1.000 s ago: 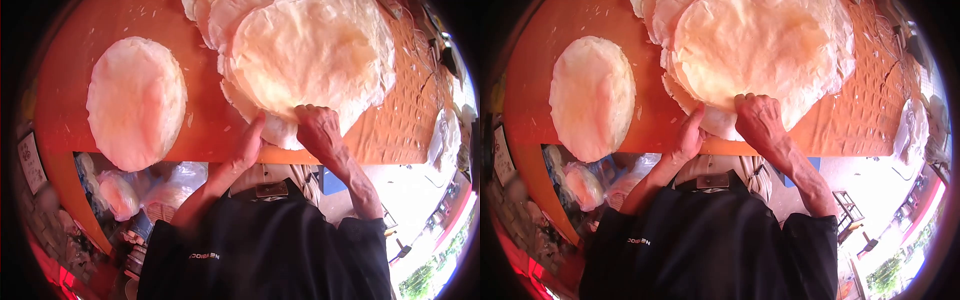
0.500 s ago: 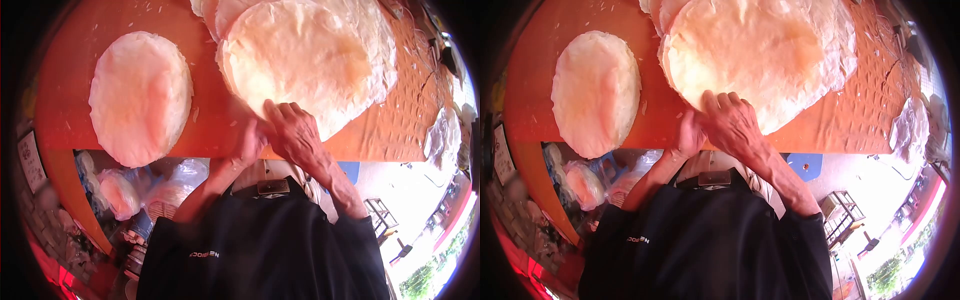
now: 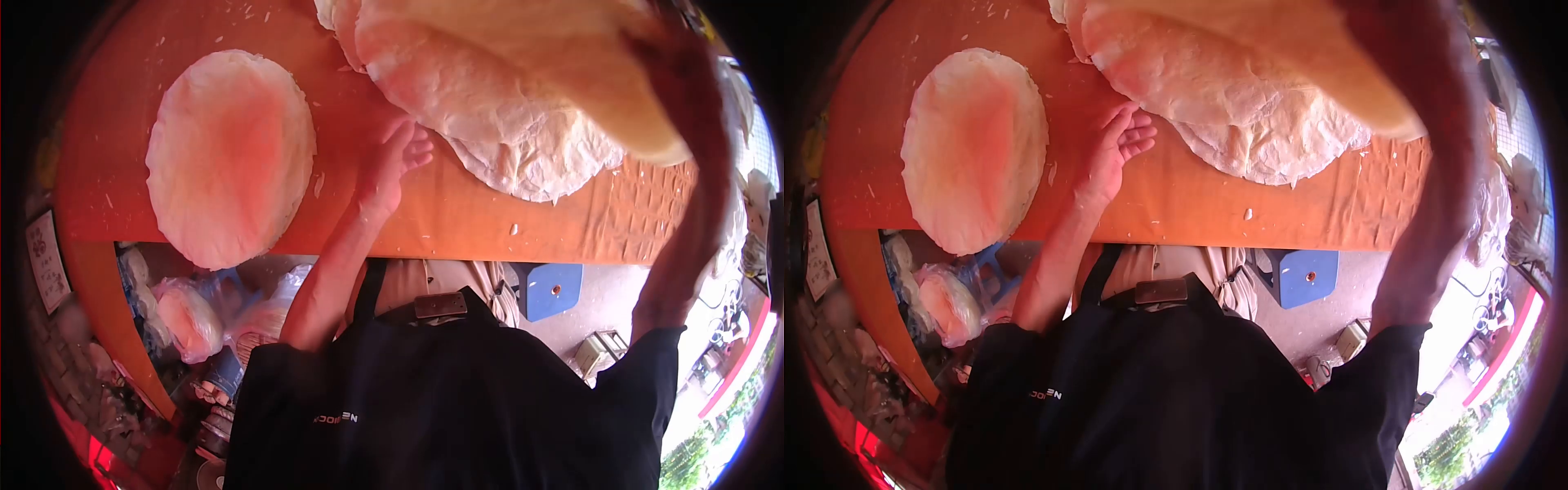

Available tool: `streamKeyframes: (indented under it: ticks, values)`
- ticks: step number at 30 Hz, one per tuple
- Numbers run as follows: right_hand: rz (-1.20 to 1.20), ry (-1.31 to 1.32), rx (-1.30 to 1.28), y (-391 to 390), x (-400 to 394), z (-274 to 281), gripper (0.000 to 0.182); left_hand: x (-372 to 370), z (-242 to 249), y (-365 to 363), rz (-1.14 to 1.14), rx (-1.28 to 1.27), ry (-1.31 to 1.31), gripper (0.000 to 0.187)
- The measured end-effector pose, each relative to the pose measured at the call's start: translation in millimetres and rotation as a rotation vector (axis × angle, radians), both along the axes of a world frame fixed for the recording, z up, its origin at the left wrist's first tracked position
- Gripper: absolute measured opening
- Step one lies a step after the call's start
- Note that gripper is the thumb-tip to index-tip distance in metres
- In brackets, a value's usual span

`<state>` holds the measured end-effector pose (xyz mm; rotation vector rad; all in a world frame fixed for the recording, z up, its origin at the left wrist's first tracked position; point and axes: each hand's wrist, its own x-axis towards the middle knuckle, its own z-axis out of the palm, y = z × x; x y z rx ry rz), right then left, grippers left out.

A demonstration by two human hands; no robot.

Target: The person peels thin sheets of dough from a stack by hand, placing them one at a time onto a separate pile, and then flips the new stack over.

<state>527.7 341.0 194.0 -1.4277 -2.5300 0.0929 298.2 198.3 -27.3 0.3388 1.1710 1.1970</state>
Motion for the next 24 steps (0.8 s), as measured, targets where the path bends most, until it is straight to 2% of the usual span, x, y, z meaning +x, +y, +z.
streamKeyframes:
  ticks: [1,4,5,7,9,10,11,12,13,16,17,20,21,24]
  values:
    - [0.048,0.001,0.041,1,7,12,0.025,-4,-1,2,0.018,-0.041,0.091,0.043]
    - [0.202,-0.006,0.168,7,35,39,0.024,-10,0,7,0.148,-0.075,-0.04,0.037]
    - [0.256,-0.007,0.212,10,40,44,0.025,-8,1,10,0.145,-0.049,-0.072,0.031]
    - [0.155,-0.044,0.241,1,10,22,0.023,-5,1,13,0.135,-0.022,-0.117,0.026]
    - [0.147,0.031,0.21,-8,-35,-61,0.015,2,-1,17,0.126,0.003,-0.143,0.019]
    - [0.149,-0.105,0.083,1,-34,-112,0.026,4,-5,19,0.121,0.008,-0.188,0.02]
    - [0.128,-0.199,-0.038,0,-37,-157,0.025,6,-11,20,0.112,0.016,-0.231,0.02]
    - [0.137,-0.156,-0.185,-7,-33,-181,0.028,8,-14,23,0.101,0.025,-0.274,0.02]
    - [0.168,-0.043,-0.076,-15,-33,-188,0.029,12,-15,25,0.122,0.0,-0.266,0.023]
    - [0.16,0.106,-0.003,-15,-34,-168,0.009,13,-17,25,0.102,0.04,-0.337,0.027]
    - [0.138,0.06,-0.066,-13,-42,-155,0.008,13,-19,26,0.096,0.056,-0.365,0.027]
    - [0.178,0.082,-0.051,-22,-72,-170,0.008,13,-23,25,0.054,0.089,-0.398,0.029]
    - [0.182,-0.007,-0.102,-32,-78,-175,0.007,12,-19,26,0.025,0.091,-0.375,0.029]
    - [0.177,0.059,-0.123,-41,-77,-184,0.009,9,-19,28,0.009,0.088,-0.389,0.032]
